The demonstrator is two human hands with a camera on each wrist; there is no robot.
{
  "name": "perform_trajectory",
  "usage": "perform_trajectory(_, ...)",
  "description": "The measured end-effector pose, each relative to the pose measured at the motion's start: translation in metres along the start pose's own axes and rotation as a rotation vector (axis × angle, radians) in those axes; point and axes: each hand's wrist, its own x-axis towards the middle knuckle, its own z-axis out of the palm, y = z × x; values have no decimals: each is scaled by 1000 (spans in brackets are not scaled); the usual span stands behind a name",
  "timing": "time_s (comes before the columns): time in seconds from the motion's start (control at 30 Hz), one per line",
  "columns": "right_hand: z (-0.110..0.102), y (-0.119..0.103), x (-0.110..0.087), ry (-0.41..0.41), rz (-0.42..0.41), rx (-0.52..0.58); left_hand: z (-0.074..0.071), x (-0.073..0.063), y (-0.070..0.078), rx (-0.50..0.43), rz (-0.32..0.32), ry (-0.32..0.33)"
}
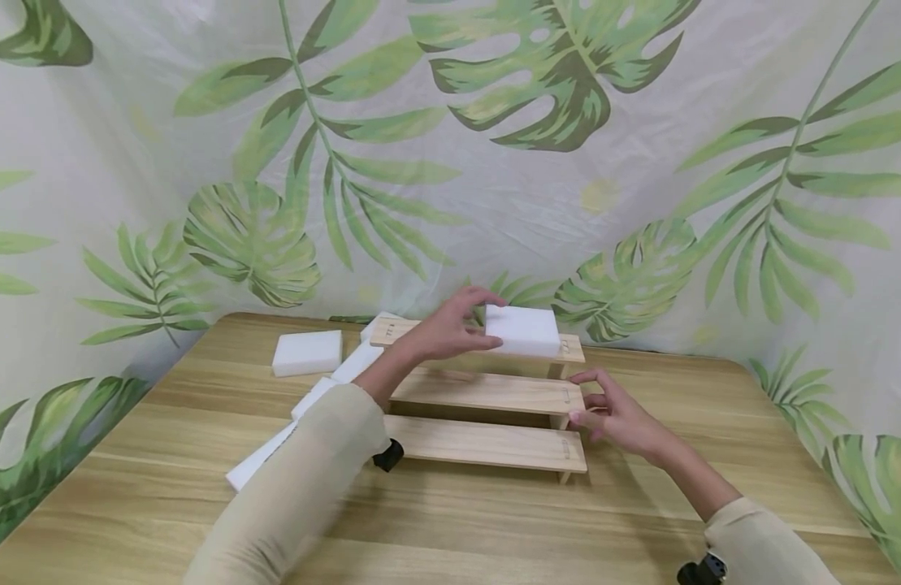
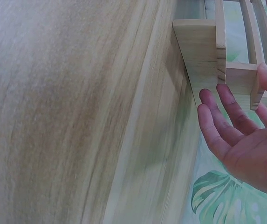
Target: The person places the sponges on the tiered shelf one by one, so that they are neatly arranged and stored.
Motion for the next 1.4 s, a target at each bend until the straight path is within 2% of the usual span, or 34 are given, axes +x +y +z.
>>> perform_trajectory(0.23,0,0,0,2,8,-2,-22,-17,-2,22,-9,8)
perform_trajectory(0.6,1,-1,1,5,-2,-13,-57,-57,-8,84,-35,0)
perform_trajectory(0.87,1,-2,1,4,-4,-7,-80,-87,-15,142,-49,26)
perform_trajectory(1.03,0,-2,0,-1,-7,-6,-90,-107,-17,196,-81,47)
perform_trajectory(1.27,1,-2,-1,0,-8,4,-99,-137,-27,258,-64,92)
perform_trajectory(1.4,1,-2,-1,0,-9,-2,-103,-155,-32,261,-90,105)
